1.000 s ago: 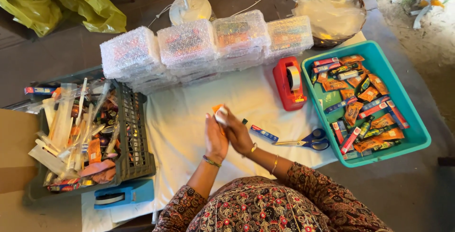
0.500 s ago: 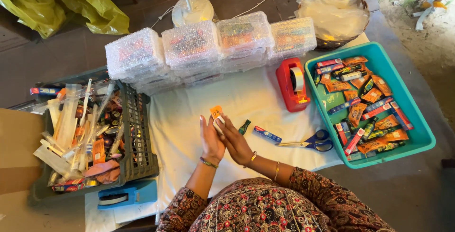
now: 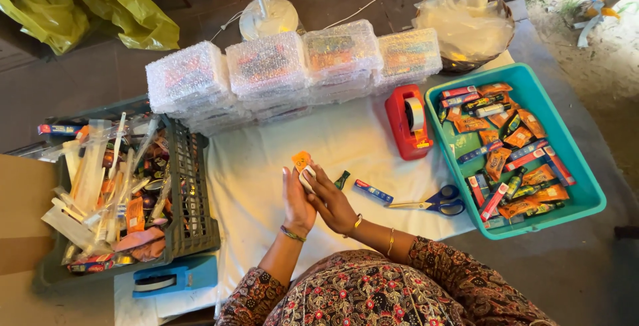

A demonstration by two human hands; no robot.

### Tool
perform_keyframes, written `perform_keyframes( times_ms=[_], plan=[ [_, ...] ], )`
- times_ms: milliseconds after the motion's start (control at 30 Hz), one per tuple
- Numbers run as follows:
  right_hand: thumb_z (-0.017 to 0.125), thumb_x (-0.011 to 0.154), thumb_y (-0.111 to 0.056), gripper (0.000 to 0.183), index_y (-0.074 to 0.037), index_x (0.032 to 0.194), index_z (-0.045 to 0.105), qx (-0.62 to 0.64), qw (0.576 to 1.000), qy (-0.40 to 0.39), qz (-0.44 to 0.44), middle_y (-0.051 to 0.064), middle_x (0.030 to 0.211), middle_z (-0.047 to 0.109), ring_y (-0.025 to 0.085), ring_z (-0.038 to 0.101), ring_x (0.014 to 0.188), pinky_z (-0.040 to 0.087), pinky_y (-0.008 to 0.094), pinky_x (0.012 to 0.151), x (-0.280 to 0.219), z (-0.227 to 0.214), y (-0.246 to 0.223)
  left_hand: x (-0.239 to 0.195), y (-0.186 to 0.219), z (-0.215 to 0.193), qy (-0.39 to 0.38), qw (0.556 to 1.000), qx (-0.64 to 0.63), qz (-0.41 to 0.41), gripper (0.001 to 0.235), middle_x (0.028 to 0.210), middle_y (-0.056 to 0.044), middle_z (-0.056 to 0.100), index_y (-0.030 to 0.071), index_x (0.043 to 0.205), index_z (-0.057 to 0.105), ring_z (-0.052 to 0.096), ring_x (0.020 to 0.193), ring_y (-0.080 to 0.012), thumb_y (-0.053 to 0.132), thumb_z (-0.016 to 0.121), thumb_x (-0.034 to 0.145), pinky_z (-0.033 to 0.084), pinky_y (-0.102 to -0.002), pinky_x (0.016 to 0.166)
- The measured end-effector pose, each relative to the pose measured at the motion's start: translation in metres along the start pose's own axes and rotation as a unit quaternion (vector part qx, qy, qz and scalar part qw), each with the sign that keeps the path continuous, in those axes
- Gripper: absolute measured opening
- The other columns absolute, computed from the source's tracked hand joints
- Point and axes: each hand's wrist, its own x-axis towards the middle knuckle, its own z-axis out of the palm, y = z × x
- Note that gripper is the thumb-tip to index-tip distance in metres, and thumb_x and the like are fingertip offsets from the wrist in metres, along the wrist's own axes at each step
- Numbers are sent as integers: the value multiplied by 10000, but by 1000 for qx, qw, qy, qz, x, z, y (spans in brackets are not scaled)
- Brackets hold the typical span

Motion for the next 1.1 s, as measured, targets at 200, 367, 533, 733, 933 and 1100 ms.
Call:
perform_keyframes(
  times_ms=[200,367,533,733,933,1100],
  plan=[
    [484,1090,-220,490,-47,1546,444,94,991,22,94,209,1657,385,359,278,1601,303,414,1235,37,-20,21,-20,-8,39,-57,998,-11,-22,807,1566,-61,451,71,1574,325,391,1465,-205,640,366,1002,256,-384,1228],
    [481,1052,-253,533,-91,1554,403,100,992,-2,83,211,1684,258,349,327,1543,420,387,1090,-2,-15,0,2,-13,0,16,998,-69,-2,836,1540,-97,469,44,1629,372,390,1236,-269,656,335,1060,148,-450,1014],
    [506,1064,-220,524,-95,1569,438,-30,998,-52,-32,215,1661,346,398,276,1568,291,447,1253,0,-21,-4,-8,-3,18,27,998,-29,47,815,1568,-46,487,52,1535,399,452,1441,-153,657,376,989,307,-341,1215],
    [479,1092,-192,442,-99,1524,465,43,999,34,1,213,1660,389,401,302,1594,293,457,1268,14,-40,9,-10,-23,22,-60,990,-125,-36,804,1526,-82,485,65,1560,389,439,1395,-240,656,364,1016,292,-396,1200],
    [533,1014,-218,518,-56,1503,486,-74,997,27,22,255,1610,366,429,340,1497,339,458,1181,-15,-25,0,0,-11,23,-33,996,-77,-23,865,1528,-87,517,9,1549,378,475,1407,-214,670,354,991,313,-375,1196],
    [554,1032,-215,475,-51,1478,530,-89,994,60,-18,229,1619,399,406,403,1495,358,474,1213,17,-34,-2,-15,-16,32,-55,996,-46,-43,744,1552,-25,446,108,1580,323,418,1417,-198,565,413,999,297,-375,1218]
  ],
)
